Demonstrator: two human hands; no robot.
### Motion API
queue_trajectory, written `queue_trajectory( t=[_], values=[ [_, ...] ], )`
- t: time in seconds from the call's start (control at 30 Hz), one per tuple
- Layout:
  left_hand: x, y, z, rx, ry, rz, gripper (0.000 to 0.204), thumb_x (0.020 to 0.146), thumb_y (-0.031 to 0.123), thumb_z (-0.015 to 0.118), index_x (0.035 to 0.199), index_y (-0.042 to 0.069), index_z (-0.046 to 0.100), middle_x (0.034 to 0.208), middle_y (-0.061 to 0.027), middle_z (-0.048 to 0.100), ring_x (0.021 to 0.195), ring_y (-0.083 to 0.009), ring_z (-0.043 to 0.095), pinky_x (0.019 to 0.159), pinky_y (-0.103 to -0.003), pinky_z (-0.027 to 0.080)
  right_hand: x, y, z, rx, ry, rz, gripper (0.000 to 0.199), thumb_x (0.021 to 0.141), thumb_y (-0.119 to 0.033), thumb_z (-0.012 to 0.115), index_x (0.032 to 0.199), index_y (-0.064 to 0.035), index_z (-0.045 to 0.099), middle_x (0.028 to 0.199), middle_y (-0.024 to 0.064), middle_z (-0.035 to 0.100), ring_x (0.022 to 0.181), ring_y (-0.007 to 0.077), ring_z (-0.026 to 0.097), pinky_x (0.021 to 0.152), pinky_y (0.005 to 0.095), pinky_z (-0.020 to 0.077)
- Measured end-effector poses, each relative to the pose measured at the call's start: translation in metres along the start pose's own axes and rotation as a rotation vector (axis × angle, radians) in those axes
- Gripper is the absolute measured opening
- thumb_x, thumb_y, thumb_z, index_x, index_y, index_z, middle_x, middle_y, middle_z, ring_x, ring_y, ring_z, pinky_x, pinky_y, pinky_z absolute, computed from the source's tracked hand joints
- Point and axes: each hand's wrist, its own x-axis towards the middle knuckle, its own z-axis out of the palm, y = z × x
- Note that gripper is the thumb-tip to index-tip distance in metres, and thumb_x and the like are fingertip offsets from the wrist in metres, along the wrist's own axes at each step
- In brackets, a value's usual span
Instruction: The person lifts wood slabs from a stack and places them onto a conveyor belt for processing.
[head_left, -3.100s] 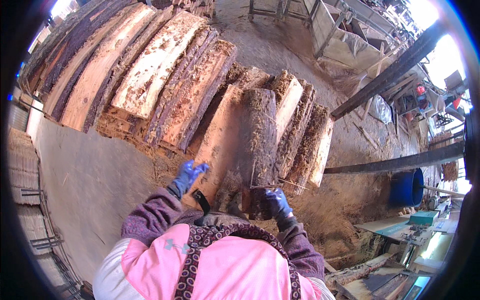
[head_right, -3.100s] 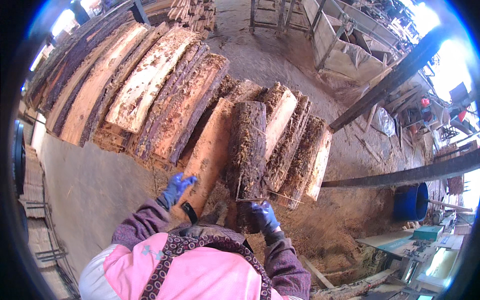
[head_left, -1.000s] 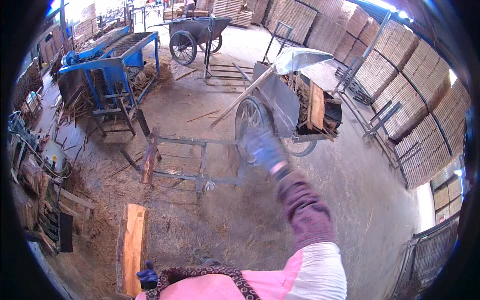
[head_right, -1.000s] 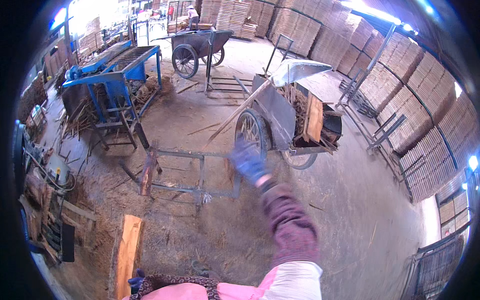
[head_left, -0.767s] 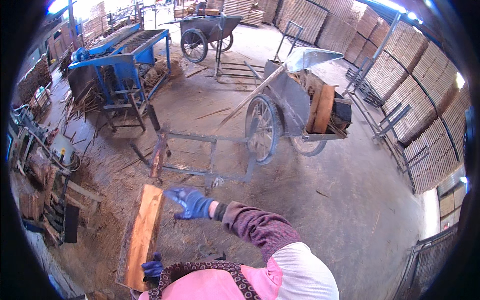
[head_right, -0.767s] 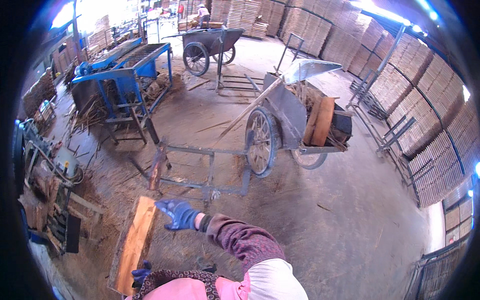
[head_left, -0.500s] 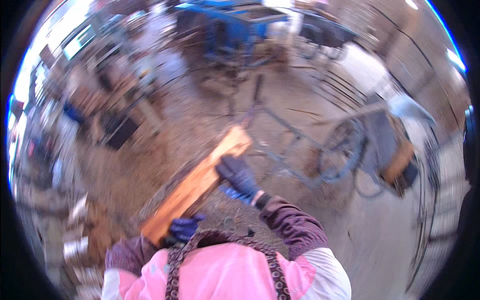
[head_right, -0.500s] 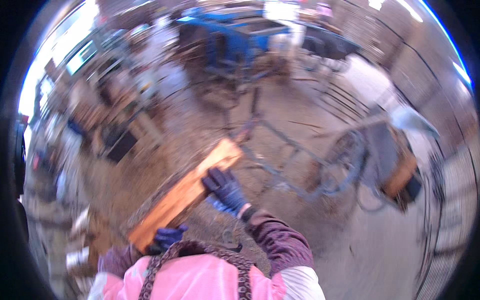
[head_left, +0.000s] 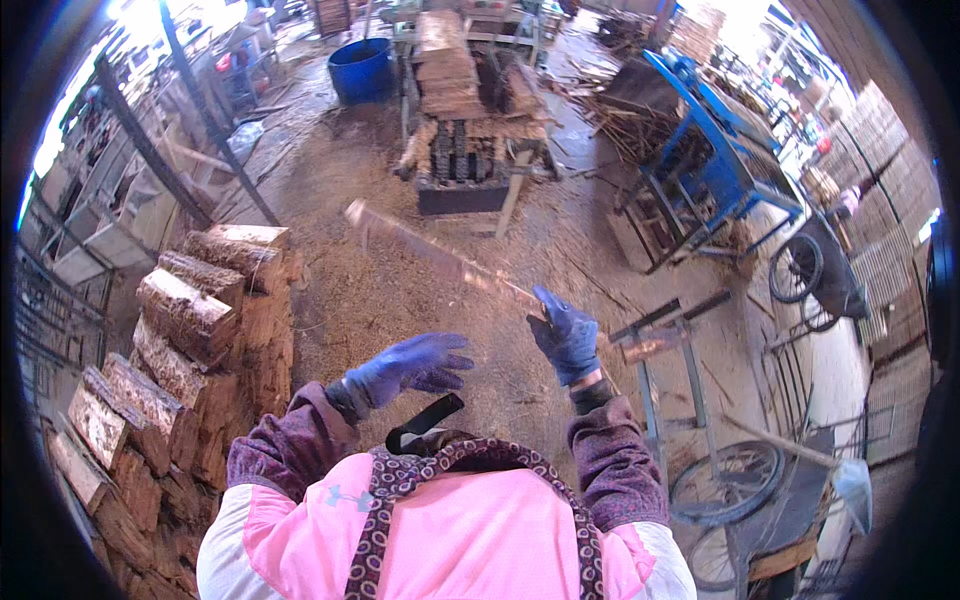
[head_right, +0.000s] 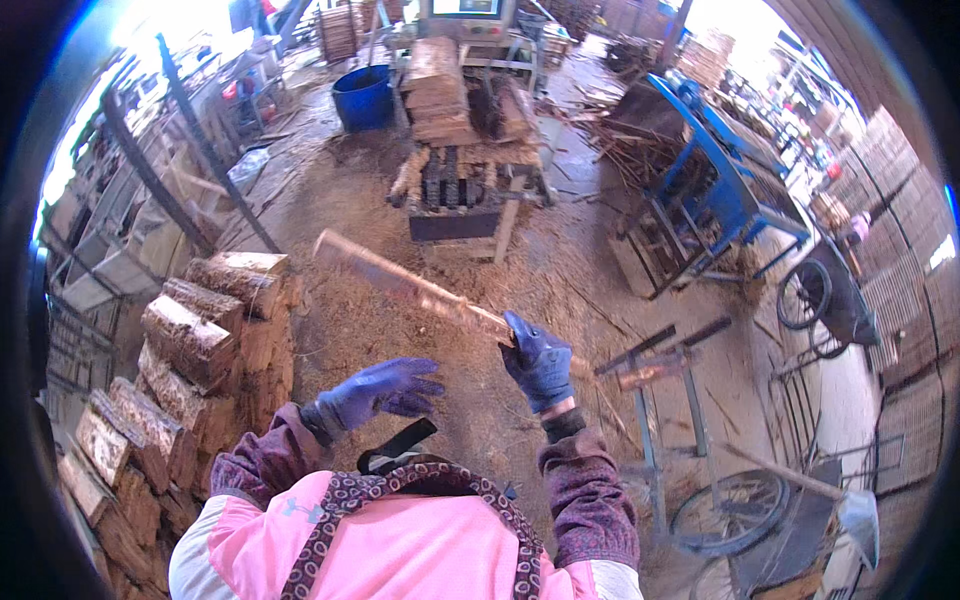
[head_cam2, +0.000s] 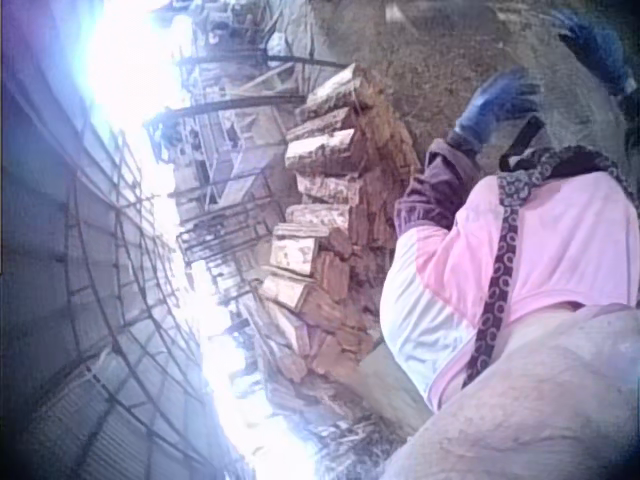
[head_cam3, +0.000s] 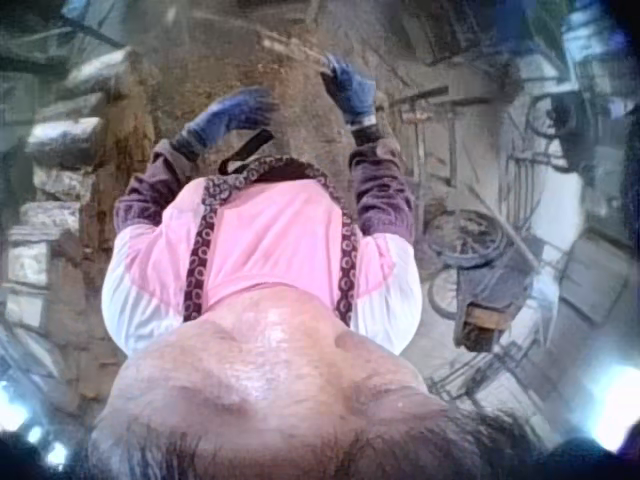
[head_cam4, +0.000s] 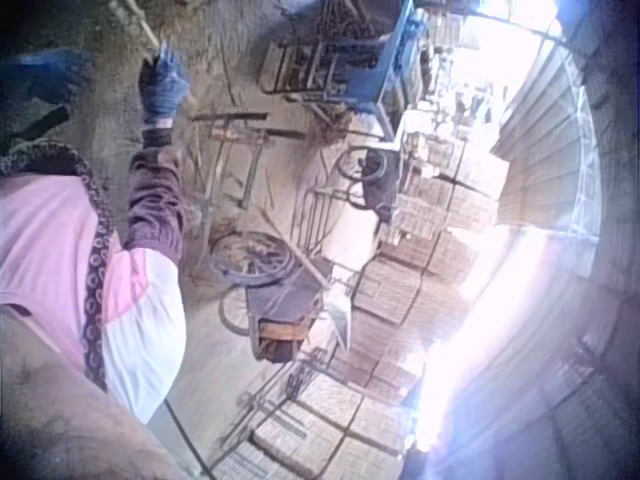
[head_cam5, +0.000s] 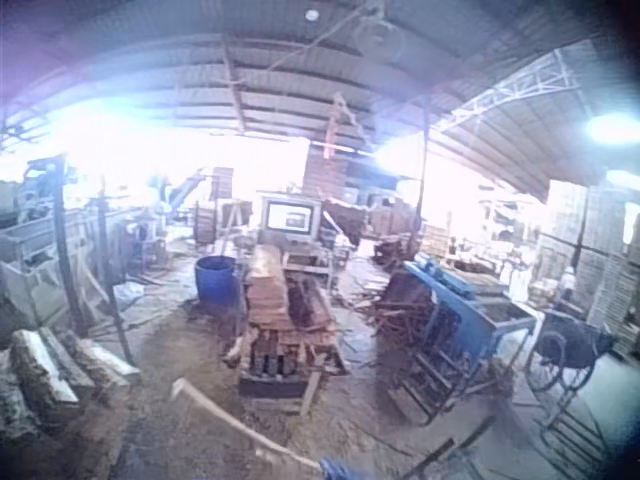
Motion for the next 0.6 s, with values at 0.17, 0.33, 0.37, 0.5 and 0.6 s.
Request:
queue_trajectory(
  t=[0.17, 0.33, 0.37, 0.5, 0.6],
  values=[
    [0.044, -0.01, -0.046, 0.461, 0.351, 0.328, 0.086, 0.087, 0.026, 0.072, 0.15, 0.001, 0.02, 0.155, -0.0144, 0.025, 0.143, -0.0255, 0.023, 0.114, -0.04, 0.027, 0.042, -0.023, 0.076, 0.522, 0.044, 0.259, 0.039, 0.082, -0.021, 0.073, 0.117, -0.0055, 0.063, 0.096, 0.0119, 0.071, 0.079, 0.0198, 0.068, 0.071, 0.0308, 0.053],
    [0.092, 0.072, -0.066, -0.201, 0.729, 0.443, 0.03, 0.084, 0.019, 0.072, 0.11, 0.009, 0.062, 0.09, -0.0017, 0.064, 0.078, -0.015, 0.06, 0.068, -0.032, 0.052, 0.105, -0.096, 0.076, 0.301, -0.586, 0.04, 0.045, 0.081, -0.03, 0.074, 0.117, -0.0043, 0.062, 0.104, 0.0167, 0.068, 0.094, 0.0293, 0.067, 0.081, 0.0388, 0.0524],
    [0.097, 0.083, -0.096, -0.093, 0.774, 0.429, 0.027, 0.084, 0.016, 0.071, 0.108, 0.007, 0.062, 0.093, -0.0031, 0.065, 0.078, -0.0154, 0.061, 0.066, -0.034, 0.053, 0.122, -0.096, 0.081, 0.437, -0.597, -0.101, 0.048, 0.08, -0.03, 0.074, 0.118, -0.004, 0.061, 0.109, 0.0187, 0.066, 0.101, 0.0321, 0.065, 0.086, 0.0408, 0.0511],
    [0.117, 0.12, -0.135, -0.129, 0.685, 0.577, 0.021, 0.08, 0.008, 0.074, 0.1, 0.006, 0.066, 0.088, -0.0012, 0.067, 0.077, -0.0119, 0.062, 0.073, -0.028, 0.05, 0.172, -0.041, 0.086, 0.308, -0.199, -0.025, 0.067, 0.079, -0.023, 0.077, 0.133, 0.0026, 0.048, 0.137, 0.0233, 0.049, 0.131, 0.0352, 0.045, 0.108, 0.0405, 0.0368],
    [0.167, 0.196, -0.13, 0.036, 0.532, 0.621, 0.03, 0.085, 0.009, 0.068, 0.113, 0.0, 0.061, 0.1, -0.0088, 0.069, 0.09, -0.0183, 0.067, 0.084, -0.031, 0.053, 0.193, 0.013, 0.127, 1.135, -0.288, 0.261, 0.091, 0.086, -0.003, 0.068, 0.151, 0.0031, 0.006, 0.156, 0.014, 0.021, 0.141, 0.021, 0.025, 0.116, 0.0341, 0.0196]
  ],
)
